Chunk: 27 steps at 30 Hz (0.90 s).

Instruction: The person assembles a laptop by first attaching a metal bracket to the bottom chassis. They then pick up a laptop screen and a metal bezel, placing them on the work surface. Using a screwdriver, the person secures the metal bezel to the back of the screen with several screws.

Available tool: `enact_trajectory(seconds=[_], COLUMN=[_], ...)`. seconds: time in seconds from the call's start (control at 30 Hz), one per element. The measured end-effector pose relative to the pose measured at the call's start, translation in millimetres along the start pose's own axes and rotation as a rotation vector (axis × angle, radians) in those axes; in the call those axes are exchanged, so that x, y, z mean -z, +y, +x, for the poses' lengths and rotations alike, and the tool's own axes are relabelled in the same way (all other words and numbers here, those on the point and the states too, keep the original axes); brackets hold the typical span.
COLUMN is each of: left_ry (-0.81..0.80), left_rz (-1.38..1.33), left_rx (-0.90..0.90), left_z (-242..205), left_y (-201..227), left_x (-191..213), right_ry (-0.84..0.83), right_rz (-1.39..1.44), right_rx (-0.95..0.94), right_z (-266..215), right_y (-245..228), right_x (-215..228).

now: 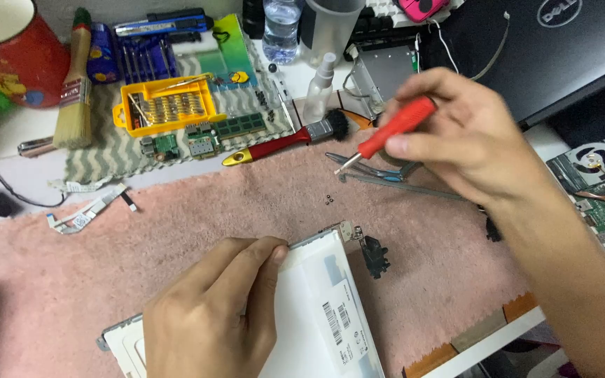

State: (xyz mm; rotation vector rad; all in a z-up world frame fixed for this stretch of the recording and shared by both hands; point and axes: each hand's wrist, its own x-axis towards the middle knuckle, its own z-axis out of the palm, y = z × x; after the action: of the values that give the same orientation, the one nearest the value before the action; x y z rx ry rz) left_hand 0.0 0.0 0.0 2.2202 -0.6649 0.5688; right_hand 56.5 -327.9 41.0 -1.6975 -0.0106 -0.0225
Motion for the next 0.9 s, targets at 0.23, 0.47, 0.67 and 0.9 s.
enact_trajectory(seconds=[0.23, 0.47, 0.67, 0.9], left_ry=[0.016, 0.015, 0.005, 0.008], left_rz=[0.027, 0.038, 0.041, 0.040], left_rx=[0.018, -0.001, 0.010, 0.009], left_z=[-0.8, -0.2, 0.0, -0.3], left_y=[-0.4, -0.9, 0.0, 0.0], left_x=[-1.3, -0.6, 0.3, 0.0], right_ry=[-0.339, -0.308, -0.346, -0.369], right_rz=[0.603, 0.392, 0.441, 0.456], right_rx=[0.060, -0.037, -0.065, -0.084], right_z=[25.8, 17.2, 15.2, 15.9], right_y=[25.6, 4.7, 5.2, 9.8], right_x=[-43.4, -73.0, -78.4, -79.4])
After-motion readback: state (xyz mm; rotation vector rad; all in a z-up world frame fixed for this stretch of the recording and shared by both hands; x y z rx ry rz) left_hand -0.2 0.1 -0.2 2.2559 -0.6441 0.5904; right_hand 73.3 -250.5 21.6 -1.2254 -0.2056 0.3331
